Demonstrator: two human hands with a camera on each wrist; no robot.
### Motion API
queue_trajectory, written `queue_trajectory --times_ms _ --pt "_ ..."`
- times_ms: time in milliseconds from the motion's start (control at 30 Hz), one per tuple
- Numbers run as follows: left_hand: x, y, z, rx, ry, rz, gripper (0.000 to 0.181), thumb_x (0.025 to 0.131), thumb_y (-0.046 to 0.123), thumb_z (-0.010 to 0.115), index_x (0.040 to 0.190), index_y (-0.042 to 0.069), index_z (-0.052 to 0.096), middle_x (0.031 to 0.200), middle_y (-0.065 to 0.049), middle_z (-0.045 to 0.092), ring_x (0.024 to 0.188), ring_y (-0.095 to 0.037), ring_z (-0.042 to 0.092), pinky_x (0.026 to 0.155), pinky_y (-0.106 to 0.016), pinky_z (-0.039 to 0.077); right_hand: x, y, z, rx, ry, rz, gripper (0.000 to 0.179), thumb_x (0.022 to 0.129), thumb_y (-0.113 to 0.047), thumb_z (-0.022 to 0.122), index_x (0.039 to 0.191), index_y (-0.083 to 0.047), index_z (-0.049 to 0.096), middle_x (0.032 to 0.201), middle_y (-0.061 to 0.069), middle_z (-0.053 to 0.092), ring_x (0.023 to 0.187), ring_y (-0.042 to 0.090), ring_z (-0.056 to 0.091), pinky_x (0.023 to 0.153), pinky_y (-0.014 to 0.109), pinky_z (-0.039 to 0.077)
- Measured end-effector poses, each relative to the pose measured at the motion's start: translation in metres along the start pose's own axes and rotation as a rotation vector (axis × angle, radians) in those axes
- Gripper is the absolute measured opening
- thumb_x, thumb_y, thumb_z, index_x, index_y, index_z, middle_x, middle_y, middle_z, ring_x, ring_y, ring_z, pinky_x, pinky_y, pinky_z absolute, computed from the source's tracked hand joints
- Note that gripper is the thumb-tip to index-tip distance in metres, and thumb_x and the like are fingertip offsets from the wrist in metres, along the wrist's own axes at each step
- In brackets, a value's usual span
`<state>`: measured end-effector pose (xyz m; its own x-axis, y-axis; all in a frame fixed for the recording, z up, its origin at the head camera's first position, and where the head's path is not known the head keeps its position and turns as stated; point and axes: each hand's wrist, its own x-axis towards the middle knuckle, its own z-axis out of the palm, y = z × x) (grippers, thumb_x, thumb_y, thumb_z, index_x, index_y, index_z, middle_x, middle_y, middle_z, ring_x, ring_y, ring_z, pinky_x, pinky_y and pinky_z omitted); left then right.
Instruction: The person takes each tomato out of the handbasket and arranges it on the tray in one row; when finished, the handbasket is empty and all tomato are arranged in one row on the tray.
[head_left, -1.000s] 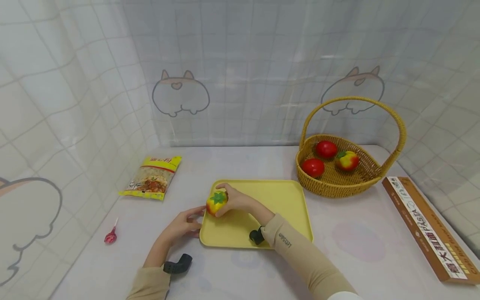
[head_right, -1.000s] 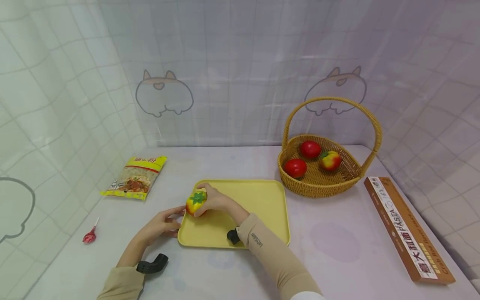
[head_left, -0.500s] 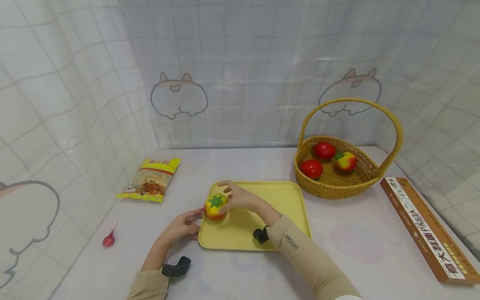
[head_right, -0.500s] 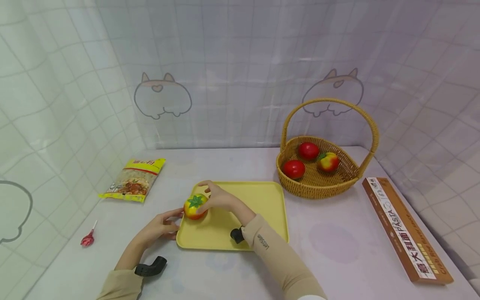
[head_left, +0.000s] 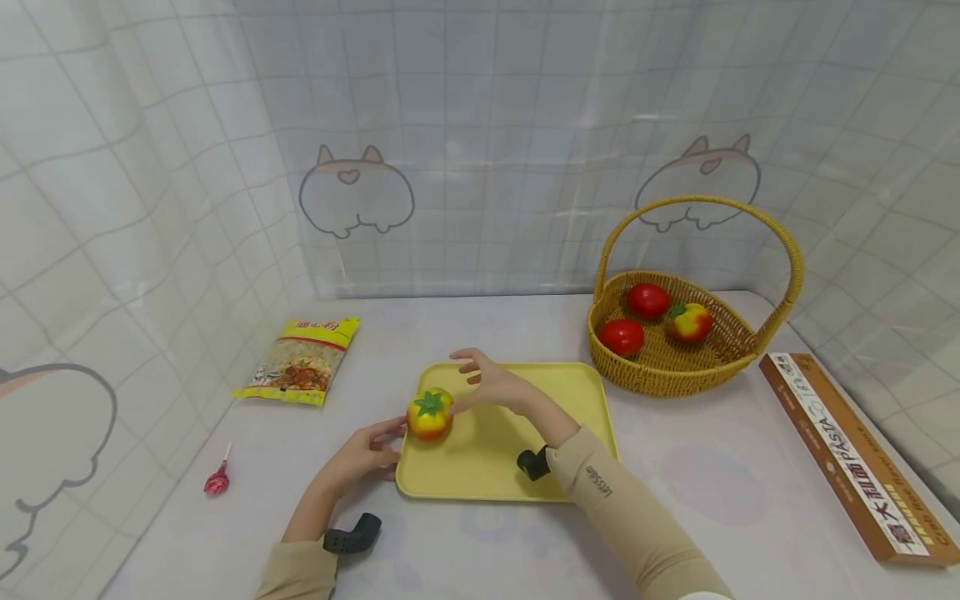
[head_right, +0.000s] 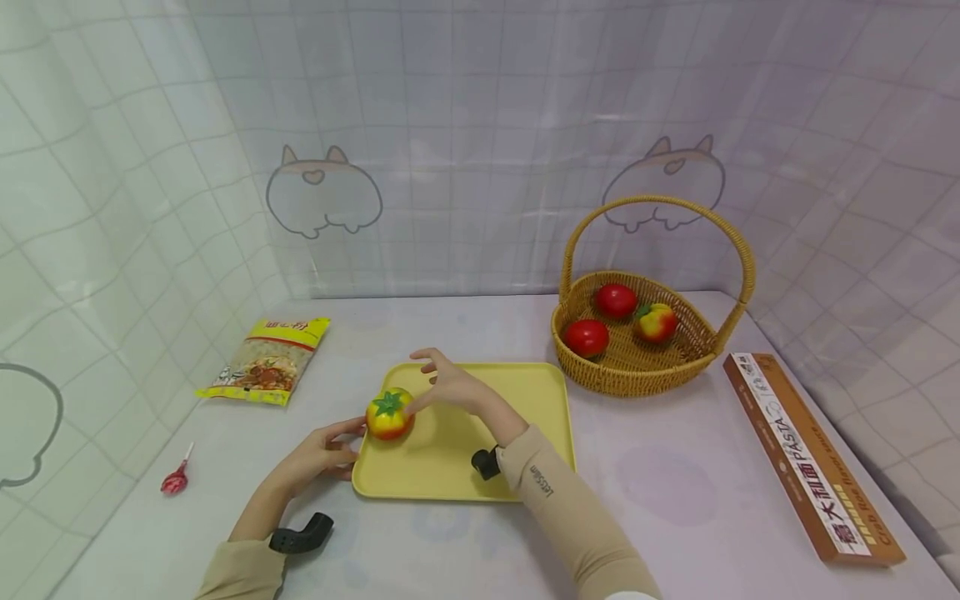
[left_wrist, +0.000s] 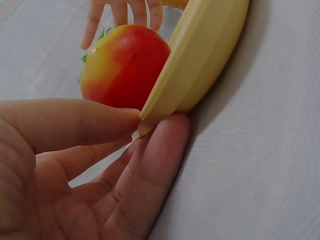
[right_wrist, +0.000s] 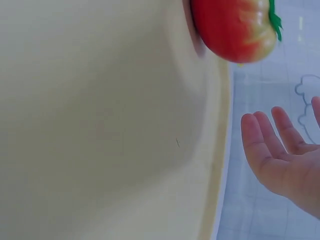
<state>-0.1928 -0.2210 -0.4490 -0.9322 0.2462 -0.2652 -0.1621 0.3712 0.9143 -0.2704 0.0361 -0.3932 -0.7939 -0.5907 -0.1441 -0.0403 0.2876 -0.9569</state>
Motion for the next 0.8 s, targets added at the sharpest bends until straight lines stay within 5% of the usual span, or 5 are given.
queue_trajectory --times_ms 800 --pt "-0.001 -0.001 0.000 -0.008 -0.013 0.011 0.066 0.081 0.007 0.062 0.141 0.002 0.034 0.133 -0.024 0.040 0.077 -0.019 0.059 0.071 -0.034 0.056 -0.034 0.002 -0.064 0.015 0.158 -0.045 0.075 0.076 -0.013 0.074 0.139 -0.016 0.034 0.141 0.017 0.033 0.130 0.038 0.031 0.102 0.048 0.035"
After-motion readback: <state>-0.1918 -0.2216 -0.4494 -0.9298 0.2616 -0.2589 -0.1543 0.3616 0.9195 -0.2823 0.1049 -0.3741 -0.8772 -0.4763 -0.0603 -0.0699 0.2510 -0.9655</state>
